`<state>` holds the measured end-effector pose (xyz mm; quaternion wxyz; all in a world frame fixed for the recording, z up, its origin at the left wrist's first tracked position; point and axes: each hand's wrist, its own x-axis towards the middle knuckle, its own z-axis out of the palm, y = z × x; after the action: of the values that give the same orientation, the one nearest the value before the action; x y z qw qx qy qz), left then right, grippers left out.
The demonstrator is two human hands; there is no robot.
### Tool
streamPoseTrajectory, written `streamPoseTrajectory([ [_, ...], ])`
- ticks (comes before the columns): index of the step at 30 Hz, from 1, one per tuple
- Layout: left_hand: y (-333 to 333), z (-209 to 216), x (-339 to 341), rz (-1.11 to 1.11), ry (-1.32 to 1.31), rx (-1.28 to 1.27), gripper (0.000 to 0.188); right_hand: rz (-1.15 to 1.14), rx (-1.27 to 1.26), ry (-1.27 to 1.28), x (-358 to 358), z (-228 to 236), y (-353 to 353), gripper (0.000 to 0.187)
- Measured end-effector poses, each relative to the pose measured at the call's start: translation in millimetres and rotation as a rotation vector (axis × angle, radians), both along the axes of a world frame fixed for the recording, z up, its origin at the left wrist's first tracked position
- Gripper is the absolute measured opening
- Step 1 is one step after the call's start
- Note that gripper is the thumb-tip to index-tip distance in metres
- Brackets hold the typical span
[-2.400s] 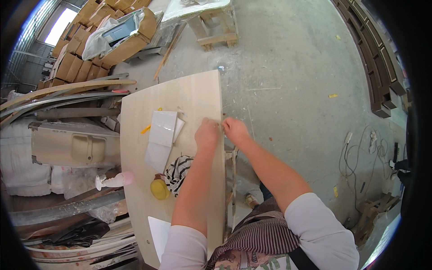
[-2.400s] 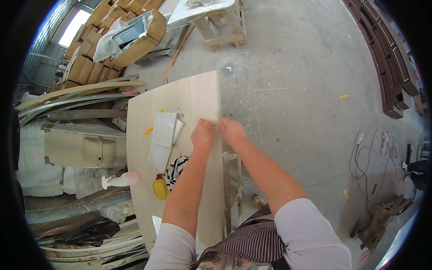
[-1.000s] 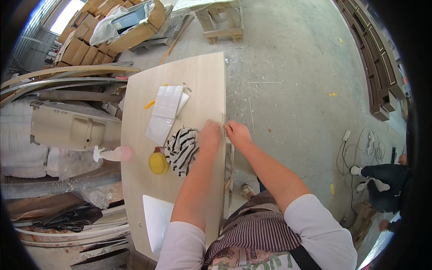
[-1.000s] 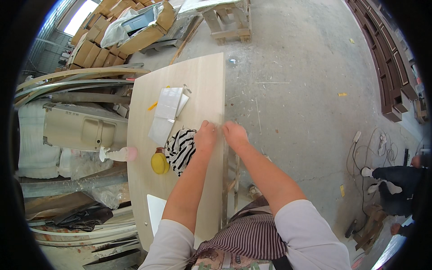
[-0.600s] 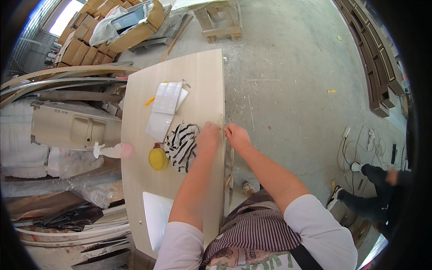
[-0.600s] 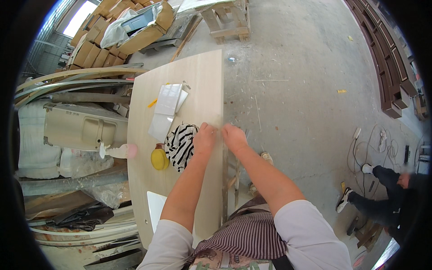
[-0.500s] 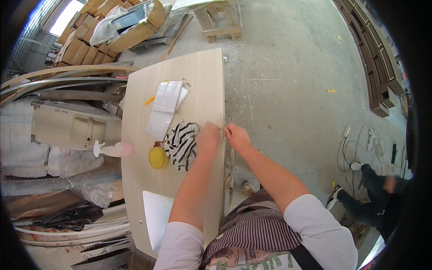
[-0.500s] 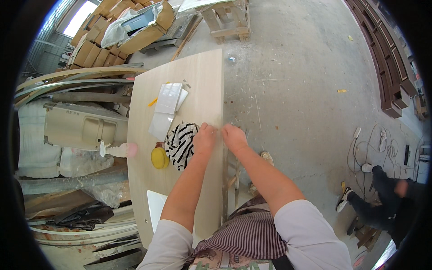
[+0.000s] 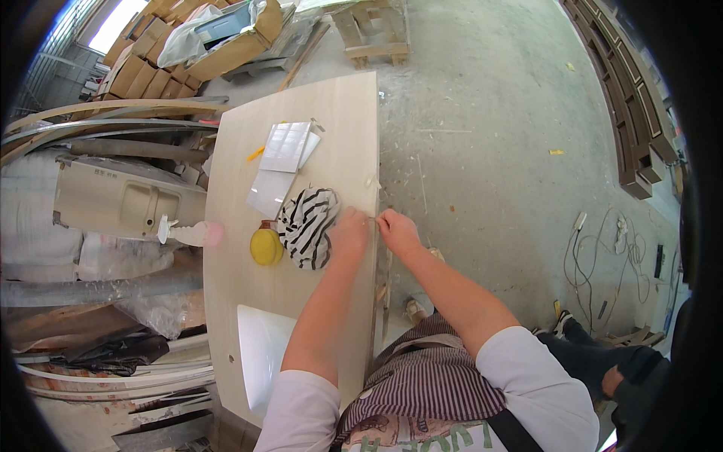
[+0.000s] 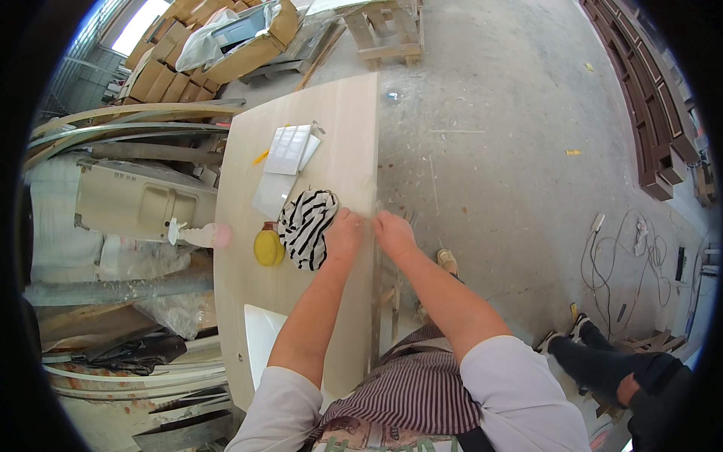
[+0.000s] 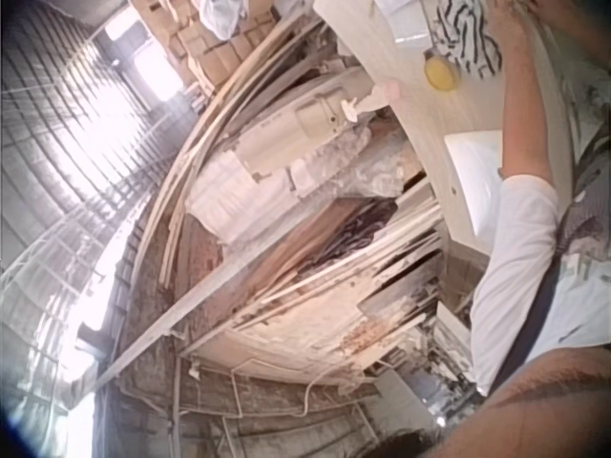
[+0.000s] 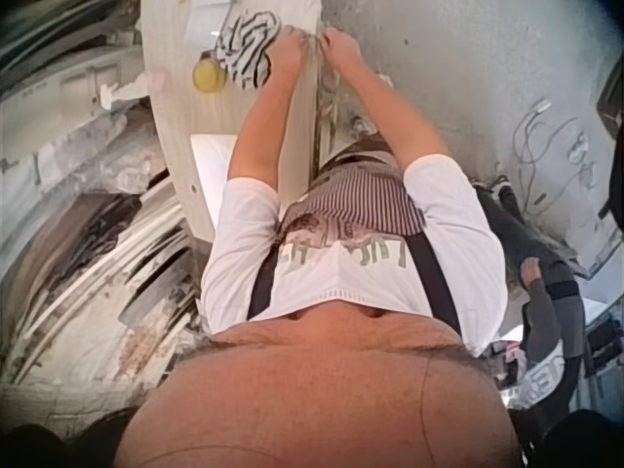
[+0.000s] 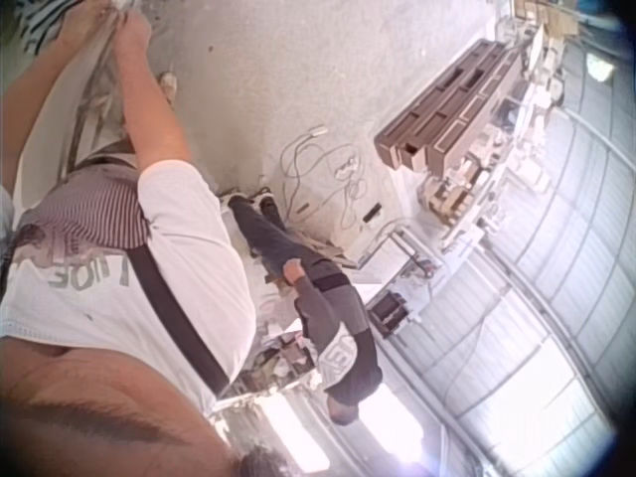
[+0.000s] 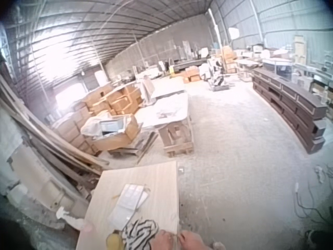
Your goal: The person applies a thin strip of edge banding to the edges of a light-colored countertop with an integrated sink. They use a small metal tool to press the strip along the edge and then wipe the surface with a cloth. The person moves around the countertop to cover multiple edges.
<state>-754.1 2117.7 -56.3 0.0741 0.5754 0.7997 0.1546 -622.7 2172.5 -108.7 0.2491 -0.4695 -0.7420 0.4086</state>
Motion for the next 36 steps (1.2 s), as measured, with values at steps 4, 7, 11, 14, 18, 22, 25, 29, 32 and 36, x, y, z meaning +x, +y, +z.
streamPoseTrajectory([
  [4,-11,-1,4,0.004,-0.022,-0.012,0.009,-0.004,-0.003,0.013,3,1,-10,0.02],
  [7,-19,1,6,-0.009,-0.027,0.028,0.01,-0.002,-0.016,0.039,4,6,-17,0.023],
  [11,-26,0,8,-0.01,-0.021,0.016,0.01,-0.002,-0.011,-0.011,7,1,-26,0.021],
  [14,-35,-3,9,-0.011,-0.019,0.033,0.006,-0.002,-0.023,0.001,9,3,-36,0.021],
  [18,-45,-5,9,-0.019,-0.002,0.024,0.009,-0.039,-0.007,0.036,12,1,-50,0.021],
  [22,-54,-4,12,-0.057,-0.06,0.092,0.01,-0.061,-0.013,0.04,14,1,-59,0.02],
  [25,-57,2,15,-0.032,-0.052,0.067,0.008,-0.016,-0.039,0.043,16,5,-66,0.023],
  [29,-81,-4,13,-0.024,0.01,-0.065,0.007,0.013,-0.085,0.061,20,10,-92,0.024],
  [32,-104,1,19,-0.045,-0.046,-0.033,0.008,0.043,-0.068,0.105,29,8,-106,0.023],
  [36,-109,1,24,-0.029,-0.065,0.013,0.009,0.059,-0.041,0.152,32,7,-106,0.022],
])
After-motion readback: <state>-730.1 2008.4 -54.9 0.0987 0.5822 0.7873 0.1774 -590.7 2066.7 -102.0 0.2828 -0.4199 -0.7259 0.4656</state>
